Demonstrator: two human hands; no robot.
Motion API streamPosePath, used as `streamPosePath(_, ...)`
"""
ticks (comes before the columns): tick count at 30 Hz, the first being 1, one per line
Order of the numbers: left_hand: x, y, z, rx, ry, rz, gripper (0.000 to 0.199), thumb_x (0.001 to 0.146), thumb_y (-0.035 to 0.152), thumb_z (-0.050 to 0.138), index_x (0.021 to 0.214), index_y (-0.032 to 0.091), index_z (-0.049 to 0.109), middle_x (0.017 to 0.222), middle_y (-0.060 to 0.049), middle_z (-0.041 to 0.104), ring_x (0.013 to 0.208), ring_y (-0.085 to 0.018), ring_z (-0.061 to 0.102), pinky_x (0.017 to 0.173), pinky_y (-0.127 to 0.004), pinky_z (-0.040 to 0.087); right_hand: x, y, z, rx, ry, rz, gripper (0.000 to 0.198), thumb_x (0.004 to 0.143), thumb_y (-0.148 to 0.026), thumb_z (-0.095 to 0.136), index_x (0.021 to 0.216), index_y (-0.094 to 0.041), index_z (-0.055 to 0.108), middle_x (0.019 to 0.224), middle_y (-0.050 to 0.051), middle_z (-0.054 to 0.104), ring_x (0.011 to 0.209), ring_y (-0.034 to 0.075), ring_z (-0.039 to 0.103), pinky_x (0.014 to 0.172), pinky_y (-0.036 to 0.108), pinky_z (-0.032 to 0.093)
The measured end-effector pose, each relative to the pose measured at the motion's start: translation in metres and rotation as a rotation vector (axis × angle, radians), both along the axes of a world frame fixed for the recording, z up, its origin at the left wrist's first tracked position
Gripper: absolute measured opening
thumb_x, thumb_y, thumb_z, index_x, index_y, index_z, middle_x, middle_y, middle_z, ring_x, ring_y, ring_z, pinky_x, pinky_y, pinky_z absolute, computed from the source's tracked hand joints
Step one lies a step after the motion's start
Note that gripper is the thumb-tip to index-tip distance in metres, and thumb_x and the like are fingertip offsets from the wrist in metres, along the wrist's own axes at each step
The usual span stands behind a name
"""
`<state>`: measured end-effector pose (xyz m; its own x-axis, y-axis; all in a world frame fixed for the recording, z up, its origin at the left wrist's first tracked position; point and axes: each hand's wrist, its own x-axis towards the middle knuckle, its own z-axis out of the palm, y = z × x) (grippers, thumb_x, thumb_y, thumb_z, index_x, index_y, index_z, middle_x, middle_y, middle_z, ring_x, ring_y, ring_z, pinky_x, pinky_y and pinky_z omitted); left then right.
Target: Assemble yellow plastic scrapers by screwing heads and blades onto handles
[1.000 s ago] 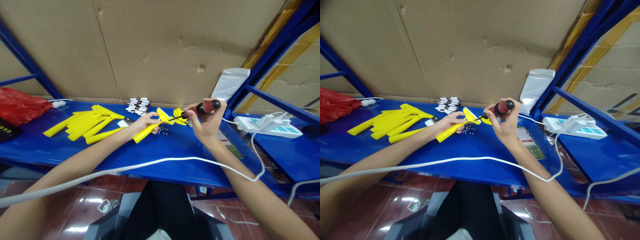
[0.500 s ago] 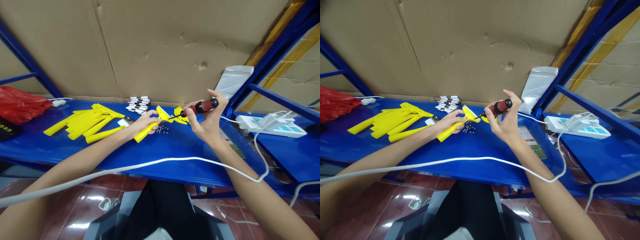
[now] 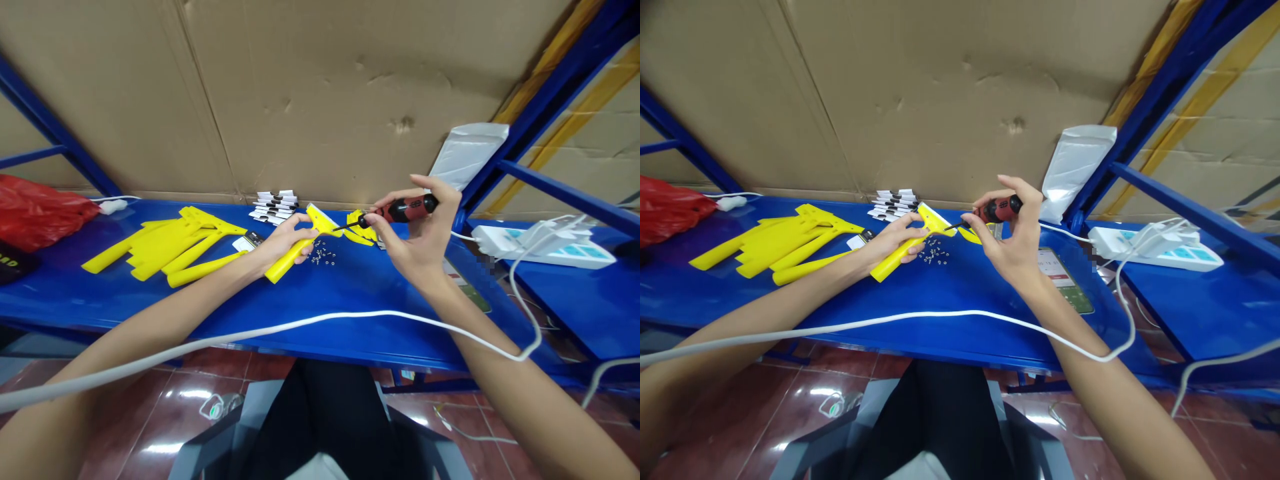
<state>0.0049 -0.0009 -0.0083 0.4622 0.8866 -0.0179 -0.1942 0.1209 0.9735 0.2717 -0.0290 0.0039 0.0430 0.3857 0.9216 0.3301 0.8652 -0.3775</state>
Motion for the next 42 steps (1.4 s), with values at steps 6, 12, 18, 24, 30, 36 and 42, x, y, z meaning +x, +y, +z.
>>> streamPosePath(6,-0.001,0.002,-0.003,0.0,-0.011,0.026,0.047,0.089,0.024,0.088,0.12,0.026,0.053,0.077,0.003,0.064,0.049,-0.01,0.055,0.043,-0.019,0.035,-0.001,-0.002,0.003,-0.048,-0.029,0.078,0.068,0.099,-0.061,0.083,0.152,-0.041,0.045,0.135,0.009,0.072,0.116,0.03,0.081,0.11,0.06,0.068)
streamPosePath(12,-0.001,0.002,-0.002,-0.009,-0.014,0.078,0.048,0.088,0.02,0.088,0.119,0.025,0.052,0.078,0.003,0.065,0.05,-0.01,0.056,0.043,-0.018,0.035,-0.002,0.0,0.001,-0.06,-0.024,0.09,0.072,0.097,-0.06,0.087,0.153,-0.04,0.047,0.128,0.008,0.075,0.107,0.029,0.081,0.103,0.058,0.071)
streamPosePath(18,0.0,-0.002,-0.002,-0.011,-0.002,0.058,0.054,0.086,0.022,0.092,0.125,0.025,0.054,0.075,0.004,0.064,0.049,-0.009,0.056,0.045,-0.018,0.034,0.001,0.003,-0.001,-0.027,-0.006,0.053,0.071,0.096,-0.058,0.088,0.151,-0.039,0.046,0.124,0.006,0.073,0.108,0.028,0.081,0.104,0.057,0.07)
streamPosePath(24,0.0,-0.003,0.002,-0.028,0.006,0.102,0.057,0.083,0.022,0.094,0.121,0.025,0.052,0.066,0.008,0.059,0.046,-0.01,0.054,0.044,-0.018,0.032,-0.001,0.002,0.001,-0.096,-0.005,0.108,0.074,0.096,-0.064,0.085,0.154,-0.044,0.044,0.145,0.01,0.069,0.113,0.029,0.082,0.1,0.055,0.073)
streamPosePath(30,0.001,-0.005,0.004,0.014,-0.01,0.079,0.055,0.083,0.024,0.093,0.12,0.025,0.052,0.07,0.006,0.062,0.048,-0.01,0.057,0.044,-0.018,0.034,0.004,0.004,-0.001,-0.045,0.005,0.002,0.072,0.094,-0.058,0.09,0.151,-0.04,0.049,0.117,0.006,0.075,0.101,0.027,0.079,0.098,0.053,0.072)
streamPosePath(36,-0.001,-0.002,0.001,0.008,-0.021,0.086,0.053,0.086,0.023,0.092,0.122,0.025,0.053,0.071,0.007,0.061,0.048,-0.009,0.055,0.044,-0.018,0.034,0.002,0.006,-0.001,-0.052,-0.017,0.119,0.077,0.098,-0.06,0.085,0.159,-0.043,0.041,0.144,0.011,0.069,0.117,0.03,0.081,0.108,0.058,0.069)
streamPosePath(42,-0.001,0.0,0.001,0.016,-0.041,0.104,0.056,0.084,0.024,0.095,0.122,0.026,0.053,0.079,0.004,0.065,0.051,-0.009,0.058,0.044,-0.018,0.038,0.004,0.008,-0.004,-0.054,-0.033,0.083,0.081,0.095,-0.066,0.086,0.16,-0.043,0.043,0.129,0.009,0.076,0.107,0.03,0.082,0.098,0.056,0.073)
